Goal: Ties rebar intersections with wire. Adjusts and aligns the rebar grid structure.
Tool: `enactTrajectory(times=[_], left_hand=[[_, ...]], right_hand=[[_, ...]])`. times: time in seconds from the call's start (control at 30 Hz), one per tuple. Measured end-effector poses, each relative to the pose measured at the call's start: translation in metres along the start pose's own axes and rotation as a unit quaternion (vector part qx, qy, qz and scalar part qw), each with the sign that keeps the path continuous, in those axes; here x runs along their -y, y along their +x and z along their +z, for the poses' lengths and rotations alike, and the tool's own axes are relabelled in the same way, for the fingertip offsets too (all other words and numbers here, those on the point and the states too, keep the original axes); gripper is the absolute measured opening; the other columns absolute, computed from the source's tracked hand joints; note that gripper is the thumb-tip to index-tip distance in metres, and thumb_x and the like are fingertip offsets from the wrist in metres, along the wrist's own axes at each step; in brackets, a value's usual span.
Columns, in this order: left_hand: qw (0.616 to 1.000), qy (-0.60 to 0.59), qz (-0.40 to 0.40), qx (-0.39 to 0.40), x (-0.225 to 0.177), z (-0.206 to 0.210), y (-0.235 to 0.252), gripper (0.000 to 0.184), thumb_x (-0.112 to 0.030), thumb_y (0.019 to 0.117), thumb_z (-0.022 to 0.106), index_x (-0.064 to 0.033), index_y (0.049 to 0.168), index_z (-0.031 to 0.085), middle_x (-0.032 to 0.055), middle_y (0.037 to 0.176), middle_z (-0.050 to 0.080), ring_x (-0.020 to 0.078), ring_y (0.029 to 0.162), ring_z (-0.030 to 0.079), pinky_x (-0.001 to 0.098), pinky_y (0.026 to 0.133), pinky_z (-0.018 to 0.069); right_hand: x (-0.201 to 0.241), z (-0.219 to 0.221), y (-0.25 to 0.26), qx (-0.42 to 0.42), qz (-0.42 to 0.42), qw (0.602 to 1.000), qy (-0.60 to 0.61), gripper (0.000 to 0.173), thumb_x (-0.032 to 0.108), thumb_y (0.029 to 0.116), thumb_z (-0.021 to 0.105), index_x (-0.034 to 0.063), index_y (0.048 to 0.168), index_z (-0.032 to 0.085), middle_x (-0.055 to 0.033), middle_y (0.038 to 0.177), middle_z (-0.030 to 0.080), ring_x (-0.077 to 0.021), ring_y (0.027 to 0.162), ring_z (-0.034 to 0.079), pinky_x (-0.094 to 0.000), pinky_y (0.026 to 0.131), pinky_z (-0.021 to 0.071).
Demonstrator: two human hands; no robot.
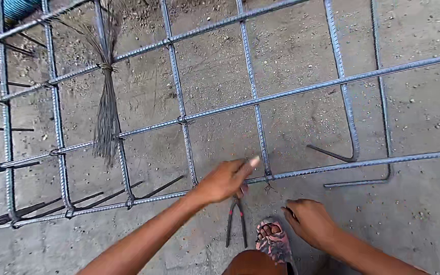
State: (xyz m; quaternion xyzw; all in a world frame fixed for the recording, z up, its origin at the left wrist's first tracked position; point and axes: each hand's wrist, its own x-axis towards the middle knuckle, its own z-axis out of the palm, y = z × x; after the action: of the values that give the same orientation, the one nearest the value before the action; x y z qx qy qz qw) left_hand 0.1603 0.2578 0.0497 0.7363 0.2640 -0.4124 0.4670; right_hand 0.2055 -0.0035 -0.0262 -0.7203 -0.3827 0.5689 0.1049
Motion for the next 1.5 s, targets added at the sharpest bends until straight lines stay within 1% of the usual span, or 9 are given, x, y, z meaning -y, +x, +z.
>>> enactTrajectory(times=[0.1,0.4,0.53,0.63,0.73,0.9,1.07,1.33,1.5], left_hand=[[0.976,-0.113,-0.112,0.146,-0.019,-0.005,0.019,0.095,-0.072,0.1001,0.0,-0.0046,0.11,0.066,0.0028,0.076,0.067,0.0109,0.057,0.058,0.0257,0.055,0.0469],[0.973,-0.158,-0.168,0.017,-0.041,0.031,0.005,0.089,-0.075,0.0989,0.008,-0.0093,0.072,0.061,-0.0026,0.052,0.05,0.0044,0.039,0.04,0.0179,0.04,0.0292],[0.968,-0.153,-0.195,-0.031,-0.053,0.037,0.0,0.086,-0.073,0.1011,0.012,-0.0047,0.09,0.062,-0.0015,0.056,0.049,0.0046,0.04,0.036,0.0181,0.042,0.0279],[0.971,-0.132,-0.186,-0.074,-0.053,0.044,-0.004,0.088,-0.075,0.0996,0.013,-0.0021,0.102,0.063,0.0001,0.061,0.046,0.0069,0.044,0.036,0.02,0.046,0.031],[0.969,-0.13,-0.2,-0.063,-0.047,0.051,-0.005,0.092,-0.079,0.0973,0.012,-0.0025,0.098,0.063,0.0008,0.06,0.044,0.0089,0.045,0.036,0.0221,0.048,0.0331],[0.973,-0.144,-0.181,-0.011,-0.04,0.041,0.006,0.087,-0.079,0.0961,0.007,-0.0121,0.066,0.053,-0.0024,0.048,0.043,0.0071,0.038,0.038,0.0204,0.042,0.0306],[0.968,-0.167,-0.157,0.097,-0.044,0.019,0.019,0.092,-0.076,0.0967,-0.003,-0.0128,0.071,0.059,-0.0016,0.058,0.059,0.0089,0.048,0.053,0.0236,0.047,0.0424],[0.977,-0.133,-0.127,0.112,-0.037,0.02,0.035,0.069,-0.062,0.106,0.009,-0.0163,0.074,0.05,-0.0073,0.055,0.039,0.004,0.043,0.031,0.0202,0.043,0.0265],[0.989,-0.059,0.013,0.137,-0.013,0.014,0.036,0.039,-0.033,0.0913,0.076,-0.0065,0.114,0.06,-0.003,0.077,0.057,0.0047,0.058,0.051,0.0232,0.057,0.0469]], right_hand=[[0.004,0.013,0.018,0.102,0.036,0.994,0.005,0.049,0.038,0.1103,0.037,-0.0016,0.113,0.066,-0.0257,0.108,0.07,-0.043,0.109,0.067,-0.0613,0.09,0.0503],[0.021,0.033,-0.002,-0.061,0.078,0.973,0.208,0.046,0.035,0.111,0.038,0.0002,0.117,0.068,-0.0218,0.11,0.069,-0.0378,0.108,0.067,-0.0575,0.093,0.05],[0.015,0.016,-0.035,-0.229,0.031,0.933,0.276,0.039,0.026,0.1101,0.042,-0.0053,0.111,0.067,-0.023,0.097,0.068,-0.0375,0.094,0.067,-0.0558,0.086,0.0503],[0.012,0.013,-0.013,-0.275,-0.069,0.908,0.308,0.049,0.014,0.1023,0.054,-0.0069,0.146,0.046,-0.0275,0.144,0.053,-0.0396,0.135,0.052,-0.051,0.114,0.0411],[0.021,0.011,0.027,-0.3,-0.157,0.88,0.334,0.064,0.003,0.0903,0.066,-0.0056,0.149,0.043,-0.0261,0.154,0.045,-0.0404,0.144,0.042,-0.0513,0.121,0.0335],[0.016,0.014,0.067,-0.312,-0.271,0.847,0.334,0.024,0.006,0.0889,0.069,-0.008,0.108,0.07,-0.0212,0.107,0.071,-0.029,0.107,0.067,-0.0435,0.101,0.0511],[0.026,0.023,0.09,-0.459,-0.255,0.783,0.334,0.029,0.017,0.0792,0.076,-0.0087,0.091,0.072,-0.0181,0.087,0.072,-0.0257,0.082,0.068,-0.0413,0.083,0.0547],[0.013,0.042,0.146,-0.608,-0.291,0.672,0.306,0.059,0.053,0.0928,0.062,-0.0017,0.071,0.066,-0.0112,0.071,0.068,-0.0123,0.076,0.066,-0.0255,0.084,0.0514],[0.014,0.044,0.149,-0.64,-0.251,0.677,0.262,0.028,0.016,0.0885,0.068,-0.002,0.067,0.064,-0.0121,0.067,0.067,-0.0159,0.071,0.066,-0.0273,0.08,0.0525]])
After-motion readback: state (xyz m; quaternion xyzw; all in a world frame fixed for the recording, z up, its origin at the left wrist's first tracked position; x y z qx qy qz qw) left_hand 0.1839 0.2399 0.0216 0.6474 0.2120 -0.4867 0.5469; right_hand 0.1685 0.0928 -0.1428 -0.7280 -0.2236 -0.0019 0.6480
